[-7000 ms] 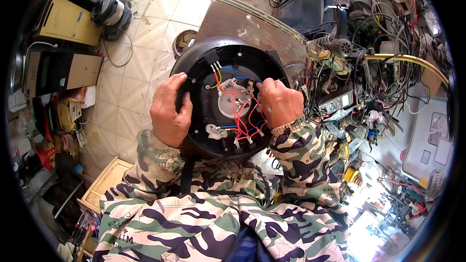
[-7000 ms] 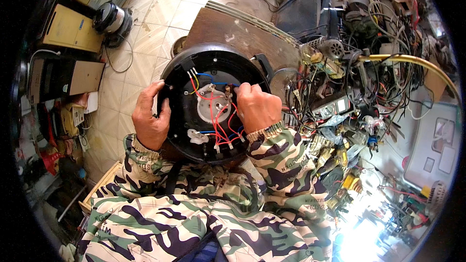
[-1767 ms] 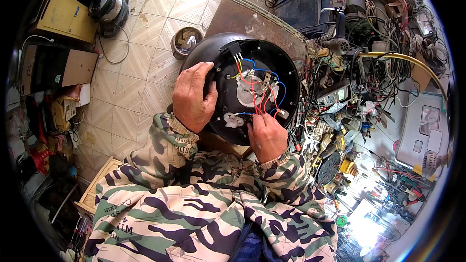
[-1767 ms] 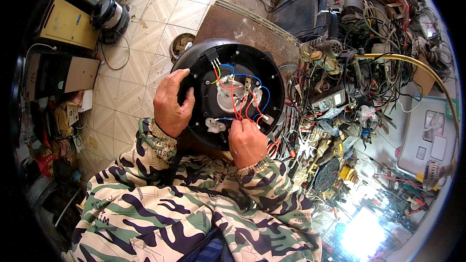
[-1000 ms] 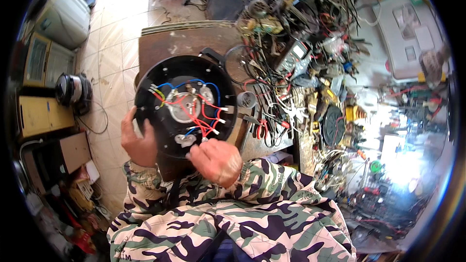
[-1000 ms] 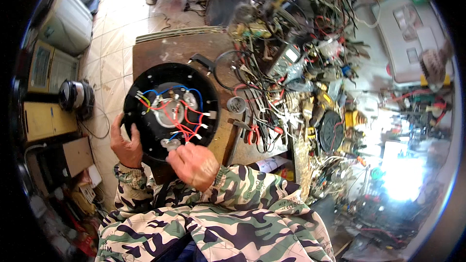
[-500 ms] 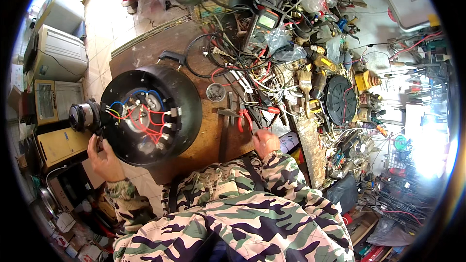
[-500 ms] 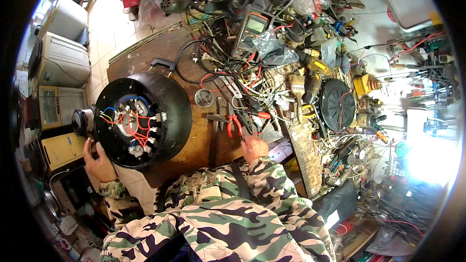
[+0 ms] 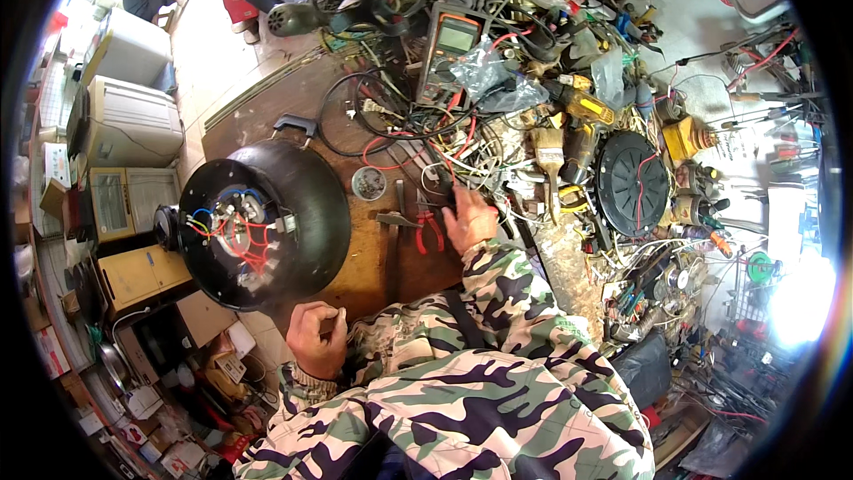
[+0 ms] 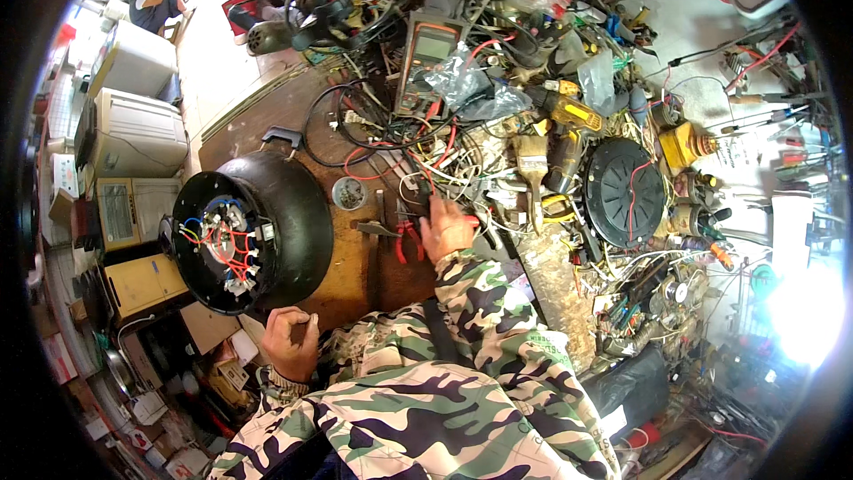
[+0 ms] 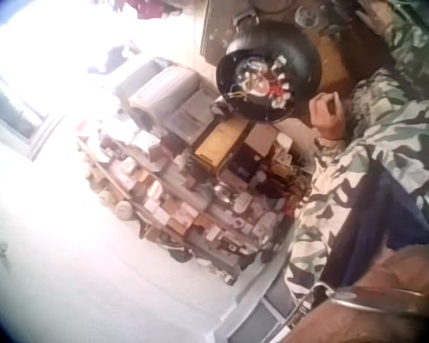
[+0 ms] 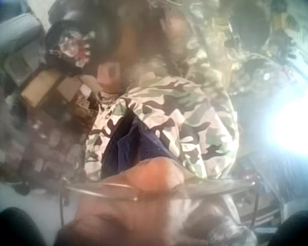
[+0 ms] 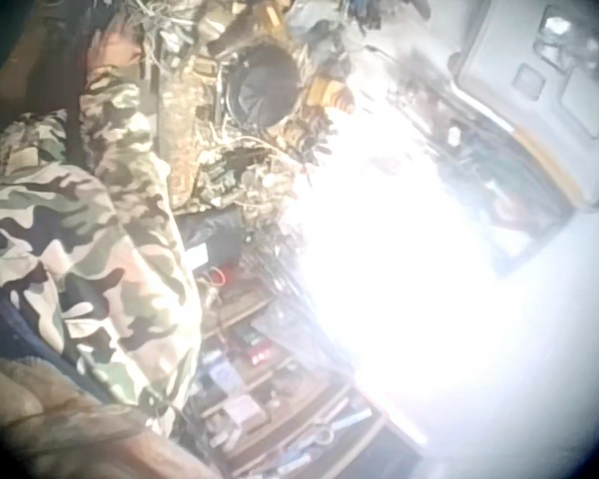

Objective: The person holds a circular electronic component, likely a speaker or motor, and manipulates its internal wiring. They use pliers to adjust connections and inspect the assembly throughout the clip.

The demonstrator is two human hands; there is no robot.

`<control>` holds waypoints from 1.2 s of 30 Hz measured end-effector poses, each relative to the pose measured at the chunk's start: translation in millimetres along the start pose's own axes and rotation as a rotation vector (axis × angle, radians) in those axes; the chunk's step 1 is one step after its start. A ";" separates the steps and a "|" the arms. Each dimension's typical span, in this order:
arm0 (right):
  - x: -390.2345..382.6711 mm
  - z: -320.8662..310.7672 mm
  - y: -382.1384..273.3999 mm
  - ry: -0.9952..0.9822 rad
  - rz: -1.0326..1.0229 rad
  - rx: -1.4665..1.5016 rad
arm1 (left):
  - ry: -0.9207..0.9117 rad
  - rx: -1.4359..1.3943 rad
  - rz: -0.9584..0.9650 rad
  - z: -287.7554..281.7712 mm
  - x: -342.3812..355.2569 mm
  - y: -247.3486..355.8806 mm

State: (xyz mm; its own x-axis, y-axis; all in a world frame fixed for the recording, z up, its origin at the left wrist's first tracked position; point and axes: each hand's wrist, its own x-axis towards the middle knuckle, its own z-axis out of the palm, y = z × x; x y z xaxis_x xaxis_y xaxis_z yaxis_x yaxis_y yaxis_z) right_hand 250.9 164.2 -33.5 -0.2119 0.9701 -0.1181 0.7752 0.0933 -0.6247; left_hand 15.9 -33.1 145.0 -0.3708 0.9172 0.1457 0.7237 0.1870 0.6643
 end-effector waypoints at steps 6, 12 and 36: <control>-53.1 -7.2 -4.4 -0.046 -0.164 0.127 | -0.014 0.067 -0.019 3.6 6.2 -8.4; -91.5 -9.2 57.3 0.072 0.102 0.002 | -0.154 0.181 0.114 3.2 13.0 -22.1; -48.7 7.5 -1.3 -0.342 -0.246 0.158 | -0.209 0.025 0.025 26.5 7.0 -11.3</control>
State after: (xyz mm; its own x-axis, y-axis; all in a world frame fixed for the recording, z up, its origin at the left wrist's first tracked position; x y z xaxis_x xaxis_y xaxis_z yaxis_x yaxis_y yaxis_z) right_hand 255.8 115.2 -32.8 -0.5840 0.7908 -0.1833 0.5826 0.2511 -0.7730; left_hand 20.5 -19.5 119.0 -0.2259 0.9741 0.0052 0.7462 0.1696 0.6438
